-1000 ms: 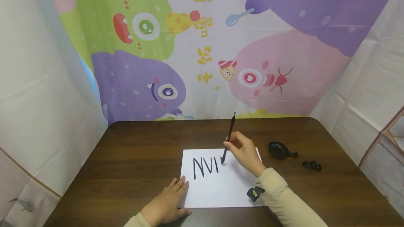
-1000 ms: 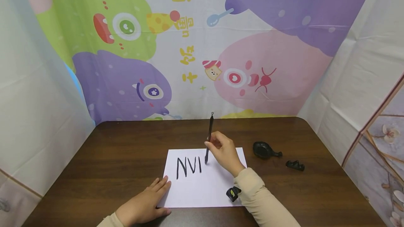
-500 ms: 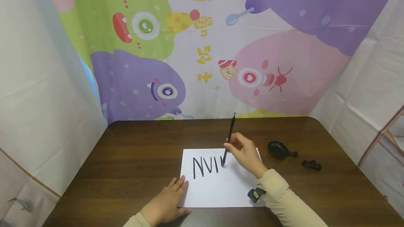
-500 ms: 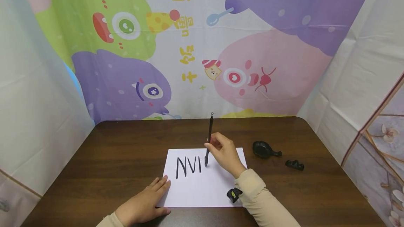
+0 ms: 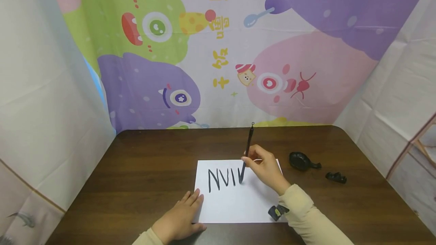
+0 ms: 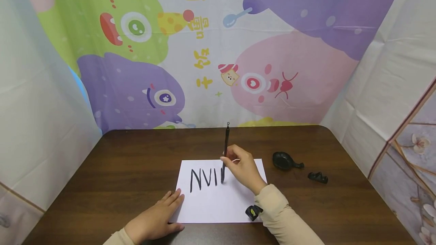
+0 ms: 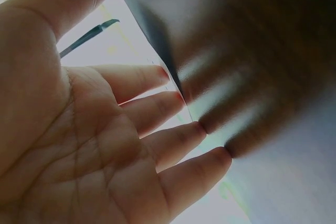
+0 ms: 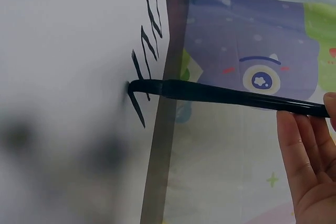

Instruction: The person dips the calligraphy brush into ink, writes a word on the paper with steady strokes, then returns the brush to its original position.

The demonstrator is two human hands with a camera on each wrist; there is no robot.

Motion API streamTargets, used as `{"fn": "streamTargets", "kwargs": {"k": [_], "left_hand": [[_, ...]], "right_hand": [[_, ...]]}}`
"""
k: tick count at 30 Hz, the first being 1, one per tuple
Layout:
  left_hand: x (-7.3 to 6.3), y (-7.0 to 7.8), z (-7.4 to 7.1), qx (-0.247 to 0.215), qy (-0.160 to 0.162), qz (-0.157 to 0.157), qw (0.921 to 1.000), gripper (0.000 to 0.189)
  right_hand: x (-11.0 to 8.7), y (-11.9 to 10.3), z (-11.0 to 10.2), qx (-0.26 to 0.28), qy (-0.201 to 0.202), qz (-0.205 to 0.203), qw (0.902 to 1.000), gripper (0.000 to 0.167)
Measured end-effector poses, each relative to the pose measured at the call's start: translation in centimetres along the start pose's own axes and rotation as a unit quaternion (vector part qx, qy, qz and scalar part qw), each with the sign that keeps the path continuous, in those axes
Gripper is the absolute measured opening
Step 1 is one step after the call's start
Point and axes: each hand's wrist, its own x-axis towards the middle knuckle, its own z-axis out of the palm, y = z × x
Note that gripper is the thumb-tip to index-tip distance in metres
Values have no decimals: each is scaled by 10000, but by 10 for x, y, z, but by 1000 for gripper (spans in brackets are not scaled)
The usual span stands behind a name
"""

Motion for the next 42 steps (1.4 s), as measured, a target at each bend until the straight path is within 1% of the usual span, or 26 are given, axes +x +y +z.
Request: {"fn": "streamTargets", "kwargs": {"k": [6, 12, 18, 23, 25, 29, 33, 37, 42], "left_hand": [[0, 0, -1, -35, 13, 15, 10000, 81], [0, -1, 0, -5, 10, 4, 10000, 81], [0, -1, 1, -24, 33, 16, 10000, 82], [-1, -2, 1, -67, 61, 20, 10000, 82], [-1, -2, 1, -90, 63, 18, 9999, 82], [0, -2, 1, -119, 66, 14, 9999, 82], [-1, -2, 1, -115, 69, 16, 9999, 82], [-1, -1, 0, -104, 79, 35, 9999, 82], [-1, 0, -1, -82, 70, 29, 9999, 82]], "right_hand": [[-2, -1, -1, 23, -9, -17, 10000, 14], [-2, 1, -2, 114, 30, -53, 9999, 12], [3, 2, -6, 286, 238, -106, 9993, 12], [10, 3, -9, 444, 496, -111, 9977, 13], [13, -2, -10, 437, 562, -107, 9974, 13], [17, 1, -8, 560, 667, -93, 9962, 13], [18, 11, -4, 641, 655, -72, 9958, 13], [18, 14, -1, 485, 581, -32, 9971, 13], [18, 16, 1, 430, 539, -15, 9976, 12]]}}
